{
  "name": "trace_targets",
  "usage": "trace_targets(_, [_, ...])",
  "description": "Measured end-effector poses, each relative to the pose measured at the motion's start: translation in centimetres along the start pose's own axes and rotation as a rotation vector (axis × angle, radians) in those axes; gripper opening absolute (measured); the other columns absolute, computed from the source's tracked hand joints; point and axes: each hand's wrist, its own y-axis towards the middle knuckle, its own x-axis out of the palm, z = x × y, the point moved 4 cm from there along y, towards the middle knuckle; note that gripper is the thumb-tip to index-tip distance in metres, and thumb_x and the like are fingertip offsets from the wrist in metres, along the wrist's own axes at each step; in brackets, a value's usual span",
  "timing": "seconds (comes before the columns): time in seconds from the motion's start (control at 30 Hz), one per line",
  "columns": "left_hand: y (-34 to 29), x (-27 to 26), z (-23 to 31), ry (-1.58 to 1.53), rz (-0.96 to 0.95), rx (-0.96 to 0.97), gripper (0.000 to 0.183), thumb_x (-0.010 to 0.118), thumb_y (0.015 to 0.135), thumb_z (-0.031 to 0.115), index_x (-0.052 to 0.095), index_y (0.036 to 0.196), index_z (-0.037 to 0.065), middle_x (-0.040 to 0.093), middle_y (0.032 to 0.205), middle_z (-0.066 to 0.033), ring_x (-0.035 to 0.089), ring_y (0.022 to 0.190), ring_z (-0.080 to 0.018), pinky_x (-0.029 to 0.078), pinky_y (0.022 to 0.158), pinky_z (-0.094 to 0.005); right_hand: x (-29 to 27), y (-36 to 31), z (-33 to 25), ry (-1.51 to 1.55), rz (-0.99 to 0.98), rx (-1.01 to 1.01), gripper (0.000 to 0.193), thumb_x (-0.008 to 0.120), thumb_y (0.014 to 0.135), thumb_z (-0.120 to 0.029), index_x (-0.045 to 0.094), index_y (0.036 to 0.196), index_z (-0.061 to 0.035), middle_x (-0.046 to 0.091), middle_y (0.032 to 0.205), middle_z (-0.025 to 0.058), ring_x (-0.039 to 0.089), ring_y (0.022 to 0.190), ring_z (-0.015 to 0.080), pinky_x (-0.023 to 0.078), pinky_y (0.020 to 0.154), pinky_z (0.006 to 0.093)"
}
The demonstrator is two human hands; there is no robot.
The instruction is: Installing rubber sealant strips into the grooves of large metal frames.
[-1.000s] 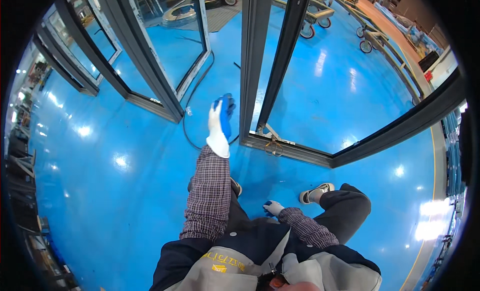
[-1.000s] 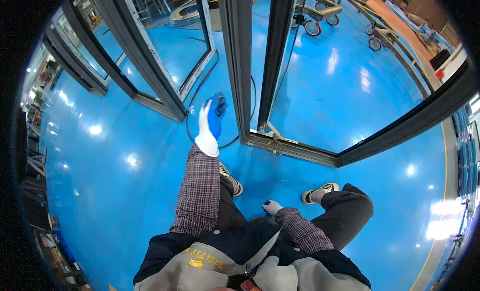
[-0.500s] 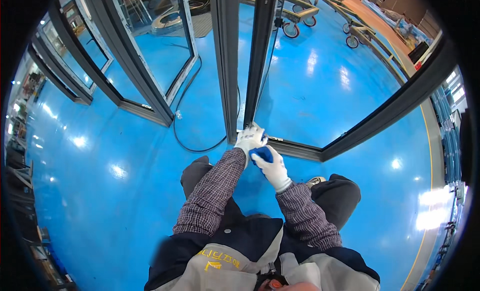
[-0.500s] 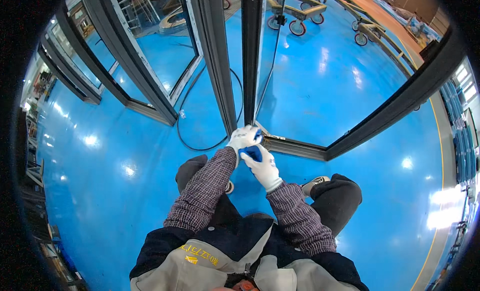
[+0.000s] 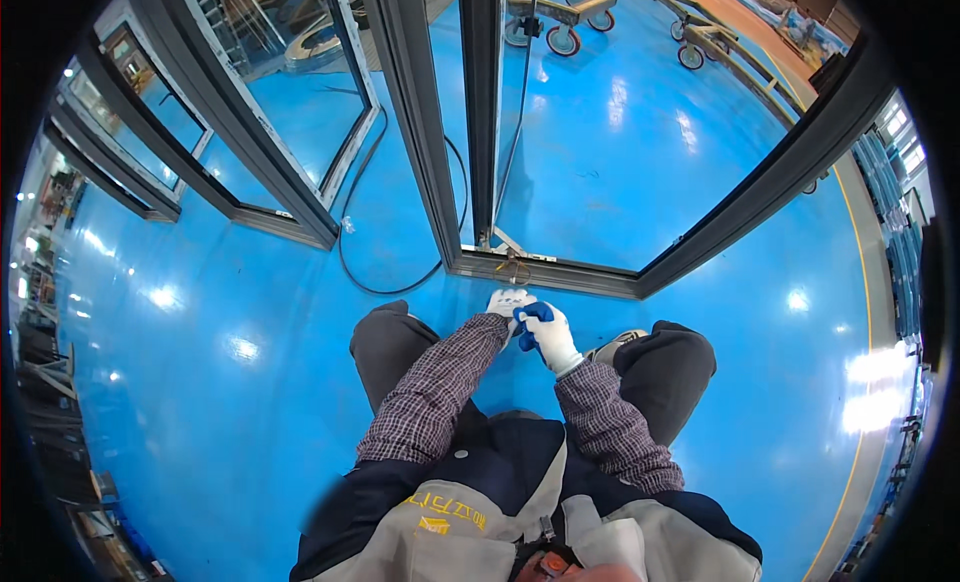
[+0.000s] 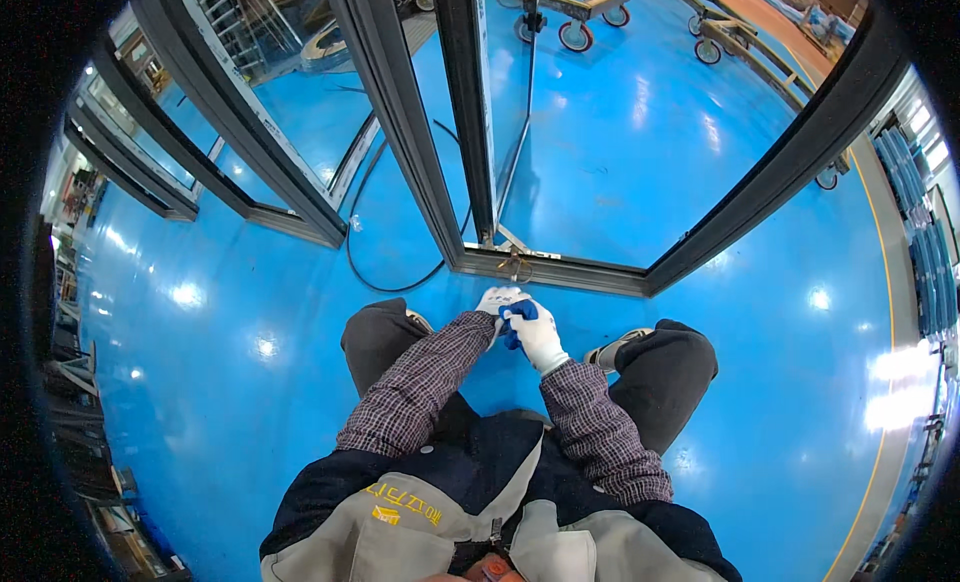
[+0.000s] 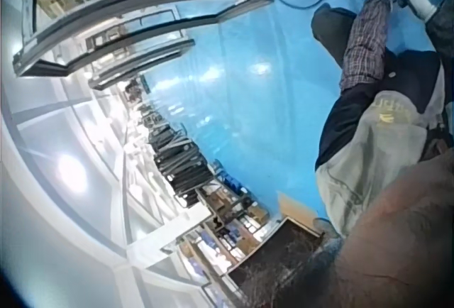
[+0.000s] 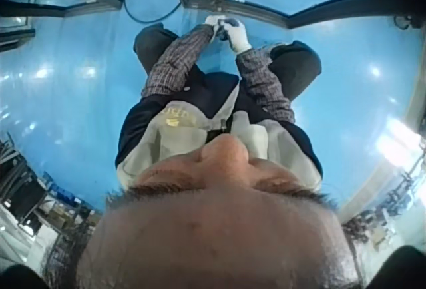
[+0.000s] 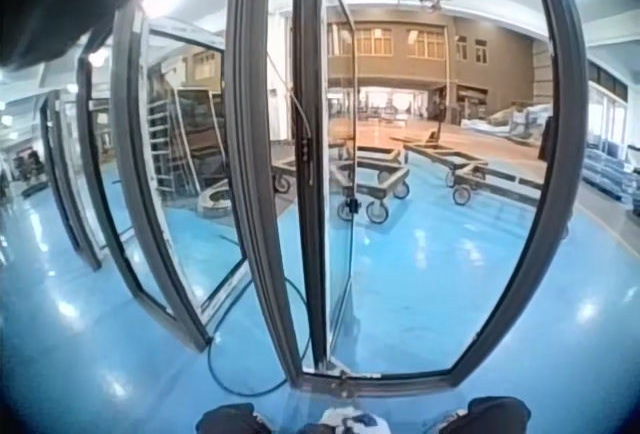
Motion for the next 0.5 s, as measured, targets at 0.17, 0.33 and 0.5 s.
trace_targets(0.17, [-0.4, 3.3, 0.2, -0.240, -0.201, -0.009, 0.044, 0.051, 0.085, 0.031, 0.055, 0.124, 0.012, 0.051, 0.132, -0.0102, 0.045, 0.124, -0.0297, 0.030, 0.105, -0.0477, -0.5, 0.7, 4.1, 0.565, -0.112, 0.122, 0.011, 0.059, 0.085, -0.013, 0.058, 0.093, -0.0055, 0.052, 0.065, 0.0027, 0.044, 0.048, 0.0107, 0.038, 0.043, 0.0233])
trace_targets(0.33, [-0.6, 2.8, 0.1, -0.177, -0.112, -0.032, 0.046, 0.053, 0.082, 0.035, 0.057, 0.121, 0.011, 0.056, 0.125, -0.0090, 0.053, 0.112, -0.0277, 0.036, 0.097, -0.0468, 0.4, 0.5, 4.0, 0.696, -0.187, 0.176, 0.011, 0.058, 0.085, -0.014, 0.057, 0.093, -0.0064, 0.051, 0.064, 0.0031, 0.043, 0.048, 0.0121, 0.038, 0.043, 0.0245])
trace_targets(0.5, [-1.6, 0.9, 1.4, -0.033, -0.320, 0.009, 0.055, 0.046, 0.084, 0.045, 0.053, 0.127, 0.013, 0.054, 0.128, -0.0093, 0.053, 0.112, -0.0292, 0.037, 0.094, -0.0457, -0.2, 0.0, 0.7, -0.153, -0.126, -0.016, 0.015, 0.059, 0.083, -0.014, 0.057, 0.094, -0.0042, 0.059, 0.072, 0.0090, 0.053, 0.055, 0.0198, 0.044, 0.049, 0.0291])
